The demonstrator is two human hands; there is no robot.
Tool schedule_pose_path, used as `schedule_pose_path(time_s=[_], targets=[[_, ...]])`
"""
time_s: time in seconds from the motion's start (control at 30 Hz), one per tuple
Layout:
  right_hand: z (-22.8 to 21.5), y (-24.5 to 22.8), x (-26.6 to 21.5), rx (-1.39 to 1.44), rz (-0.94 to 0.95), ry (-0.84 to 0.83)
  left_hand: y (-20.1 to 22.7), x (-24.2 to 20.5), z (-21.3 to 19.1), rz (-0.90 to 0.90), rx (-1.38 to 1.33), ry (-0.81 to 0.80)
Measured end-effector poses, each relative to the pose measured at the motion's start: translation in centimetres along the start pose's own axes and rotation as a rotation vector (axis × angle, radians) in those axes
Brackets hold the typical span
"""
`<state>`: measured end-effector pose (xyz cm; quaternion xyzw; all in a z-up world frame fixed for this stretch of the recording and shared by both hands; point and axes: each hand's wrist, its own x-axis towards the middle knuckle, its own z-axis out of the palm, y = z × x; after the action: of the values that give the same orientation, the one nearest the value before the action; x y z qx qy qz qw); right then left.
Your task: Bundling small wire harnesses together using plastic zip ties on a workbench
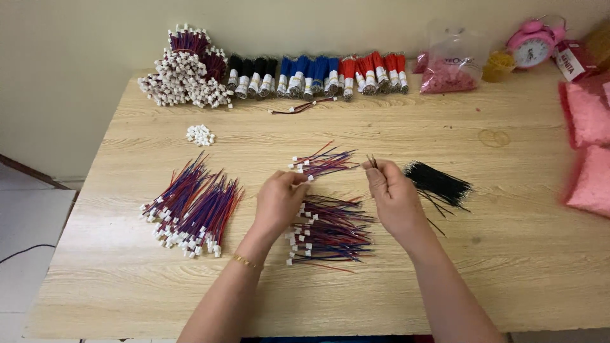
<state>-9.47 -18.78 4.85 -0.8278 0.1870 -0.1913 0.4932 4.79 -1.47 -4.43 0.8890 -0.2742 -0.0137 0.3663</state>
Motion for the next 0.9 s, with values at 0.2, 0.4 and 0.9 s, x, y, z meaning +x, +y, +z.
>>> schedule_pose_path(time_s=[0.2, 0.4, 0.9], targets=[[1.1, 2.6, 0.4, 0.033, -0.001, -0.051, 0.7, 2.9, 1.7, 0.044, 0.270, -0.039], [1.2, 3.0, 0.4, 0.215, 0.050, -0.089, 0.1, 3.7, 1.9, 0.012, 0.313, -0.034], [1.8, -2.5, -1.0, 0.067, -0.058, -0.131, 6.7, -2.8, -5.2, -0.038, -0.804, -0.088]])
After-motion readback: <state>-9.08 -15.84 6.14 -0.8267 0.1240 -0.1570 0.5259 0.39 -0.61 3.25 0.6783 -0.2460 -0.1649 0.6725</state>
